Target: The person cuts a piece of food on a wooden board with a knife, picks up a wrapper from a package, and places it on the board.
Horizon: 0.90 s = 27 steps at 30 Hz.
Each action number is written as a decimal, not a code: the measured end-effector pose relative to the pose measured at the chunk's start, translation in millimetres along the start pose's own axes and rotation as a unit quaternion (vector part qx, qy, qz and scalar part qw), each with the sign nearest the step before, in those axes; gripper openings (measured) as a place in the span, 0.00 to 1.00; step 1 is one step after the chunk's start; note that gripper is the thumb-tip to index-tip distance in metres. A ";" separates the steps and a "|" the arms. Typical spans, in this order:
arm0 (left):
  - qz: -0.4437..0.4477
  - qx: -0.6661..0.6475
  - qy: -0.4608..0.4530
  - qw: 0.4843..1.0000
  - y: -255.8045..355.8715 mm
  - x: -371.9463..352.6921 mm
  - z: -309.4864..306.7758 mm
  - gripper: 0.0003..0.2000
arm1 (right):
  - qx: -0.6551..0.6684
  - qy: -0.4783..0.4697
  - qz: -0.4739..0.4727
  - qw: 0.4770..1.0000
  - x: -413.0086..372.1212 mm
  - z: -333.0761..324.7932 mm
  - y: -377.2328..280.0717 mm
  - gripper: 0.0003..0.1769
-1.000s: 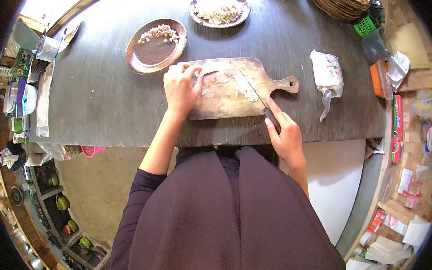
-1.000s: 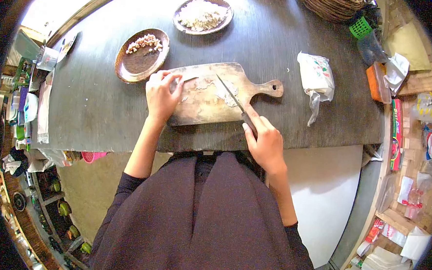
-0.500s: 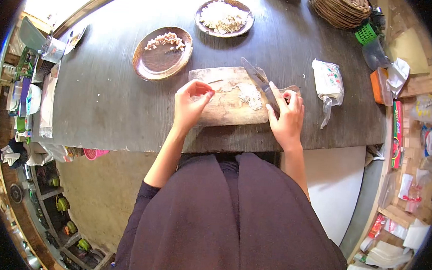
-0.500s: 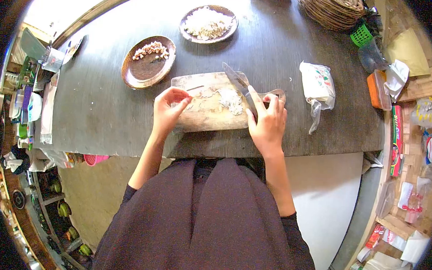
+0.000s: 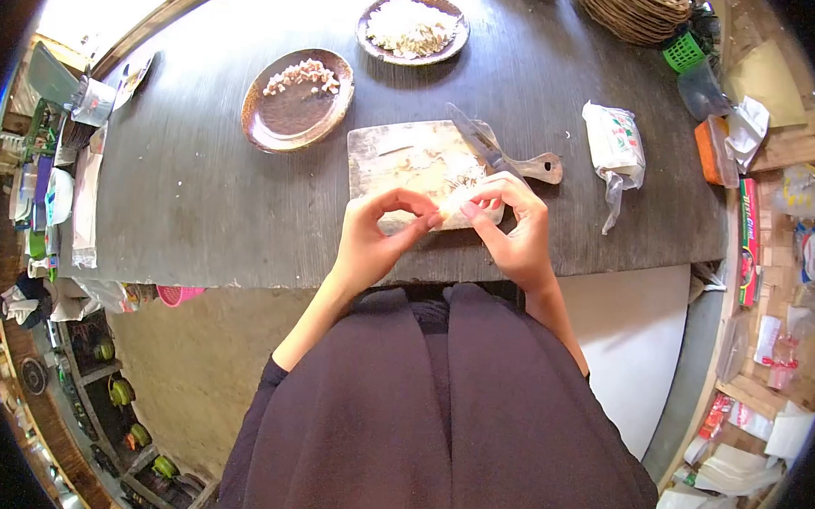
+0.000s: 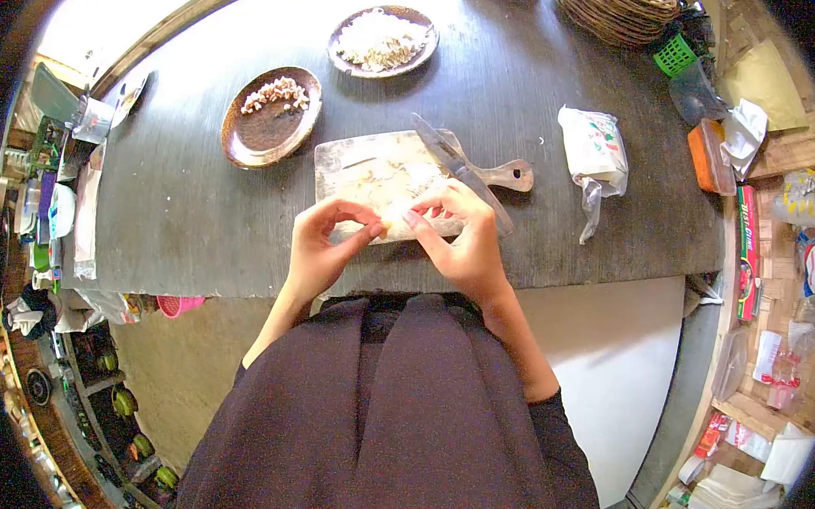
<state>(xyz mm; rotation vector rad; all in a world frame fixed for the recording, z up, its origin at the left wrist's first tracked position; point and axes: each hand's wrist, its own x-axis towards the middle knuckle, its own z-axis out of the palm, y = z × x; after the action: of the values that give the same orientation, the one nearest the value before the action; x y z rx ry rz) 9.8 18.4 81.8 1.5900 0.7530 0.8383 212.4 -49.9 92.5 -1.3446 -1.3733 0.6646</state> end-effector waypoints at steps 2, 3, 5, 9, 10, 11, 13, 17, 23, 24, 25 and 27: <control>0.011 -0.064 0.024 0.998 6.9 -2.5 -0.4 0.06 | 0.035 -0.001 0.003 0.999 -1.1 0.5 -3.1 0.03; 0.011 -0.065 0.024 0.998 9.8 -2.1 -2.4 0.06 | 0.070 -0.001 0.006 0.998 -1.4 0.7 -4.3 0.03; 0.068 -0.074 -0.022 0.995 13.0 -2.2 -9.3 0.11 | 0.105 0.002 0.023 0.994 -1.1 1.4 -6.5 0.03; 0.111 0.014 -0.002 0.994 7.6 6.1 -9.3 0.12 | 0.230 -0.018 0.107 0.967 -2.3 5.1 -11.5 0.04; 0.112 0.014 -0.002 0.994 8.1 6.7 -9.7 0.12 | 0.229 -0.017 0.107 0.967 -2.2 7.1 -11.8 0.04; 0.126 0.038 0.001 0.991 9.1 7.0 -10.3 0.11 | 0.242 -0.020 0.117 0.963 -2.5 9.8 -11.7 0.05; 0.139 0.063 0.005 0.988 12.2 7.2 -11.1 0.10 | 0.255 -0.023 0.127 0.958 -4.6 12.9 -9.8 0.05; 0.154 0.072 -0.020 0.985 15.9 8.9 -13.4 0.12 | 0.258 -0.014 0.147 0.955 -7.2 16.5 -5.1 0.05; 0.169 0.076 -0.039 0.982 17.1 8.8 -18.8 0.10 | 0.149 -0.013 0.087 0.985 -5.0 16.6 -14.8 0.04; 0.167 0.071 -0.031 0.983 16.9 7.9 -18.8 0.10 | 0.114 -0.006 0.058 0.992 -4.7 16.5 -16.8 0.04; 0.166 0.071 -0.030 0.983 16.4 6.9 -18.5 0.10 | 0.114 -0.007 0.059 0.992 -4.1 16.7 -17.7 0.04; 0.146 0.048 0.001 0.988 15.7 4.9 -16.2 0.08 | 0.093 0.010 -0.020 0.995 -2.7 17.2 -19.2 0.05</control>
<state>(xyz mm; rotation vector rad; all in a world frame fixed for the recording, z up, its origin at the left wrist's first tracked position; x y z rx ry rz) -0.6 28.5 99.7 1.8138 0.5761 1.0261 189.3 -51.8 104.2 -1.1691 -1.2853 0.7314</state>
